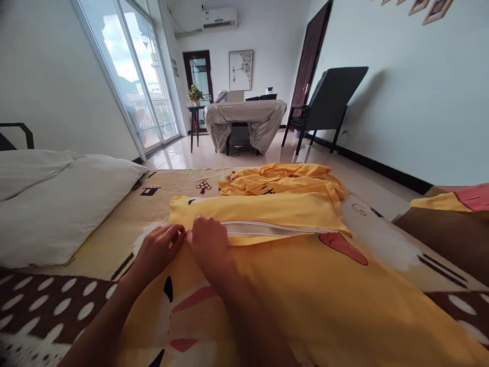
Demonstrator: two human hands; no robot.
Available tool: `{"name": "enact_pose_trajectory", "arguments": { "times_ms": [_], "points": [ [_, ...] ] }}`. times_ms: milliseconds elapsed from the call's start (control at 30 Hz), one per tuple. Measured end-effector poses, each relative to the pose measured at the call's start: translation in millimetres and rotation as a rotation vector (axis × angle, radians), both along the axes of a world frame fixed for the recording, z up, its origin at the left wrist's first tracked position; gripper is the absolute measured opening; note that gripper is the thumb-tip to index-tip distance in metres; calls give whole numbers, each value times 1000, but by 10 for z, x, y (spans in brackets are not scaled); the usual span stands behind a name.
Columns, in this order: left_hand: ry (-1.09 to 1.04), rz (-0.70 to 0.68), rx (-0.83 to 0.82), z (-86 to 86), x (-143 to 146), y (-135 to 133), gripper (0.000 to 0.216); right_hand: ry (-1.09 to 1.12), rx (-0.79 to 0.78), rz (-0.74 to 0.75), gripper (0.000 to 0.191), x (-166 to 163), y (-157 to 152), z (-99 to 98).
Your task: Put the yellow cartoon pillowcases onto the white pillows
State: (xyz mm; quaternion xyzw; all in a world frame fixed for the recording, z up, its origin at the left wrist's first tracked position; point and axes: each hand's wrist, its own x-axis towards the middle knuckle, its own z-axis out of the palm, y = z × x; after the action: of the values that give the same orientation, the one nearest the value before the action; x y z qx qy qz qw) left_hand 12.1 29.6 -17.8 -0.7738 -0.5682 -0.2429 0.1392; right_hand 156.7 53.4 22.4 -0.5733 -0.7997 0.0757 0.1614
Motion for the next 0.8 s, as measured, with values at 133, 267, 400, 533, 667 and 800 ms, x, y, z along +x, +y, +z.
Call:
{"name": "enact_pose_trajectory", "arguments": {
  "times_ms": [133, 267, 400, 533, 667, 800],
  "points": [
    [2, 1, 12, 5, -6, -2, 19, -14, 24, -4, 18, -11, -10, -17],
    [-1, 3, 8, 13, -12, -7, 19, -16, 26, -3, 19, -9, 4, -38],
    [0, 4, -7, 27, -14, -19, 18, -18, 35, -10, 18, 68, 39, -29],
    [-2, 1, -2, 27, -19, -26, 17, -22, 38, -26, 18, 133, 43, 2],
    [-7, -12, 28, 12, -22, -15, 15, -24, 20, -22, 18, 149, 37, 32],
    [-8, -37, 70, 0, -31, -5, 14, -7, 1, -24, 19, 156, 49, 47]
  ]
}}
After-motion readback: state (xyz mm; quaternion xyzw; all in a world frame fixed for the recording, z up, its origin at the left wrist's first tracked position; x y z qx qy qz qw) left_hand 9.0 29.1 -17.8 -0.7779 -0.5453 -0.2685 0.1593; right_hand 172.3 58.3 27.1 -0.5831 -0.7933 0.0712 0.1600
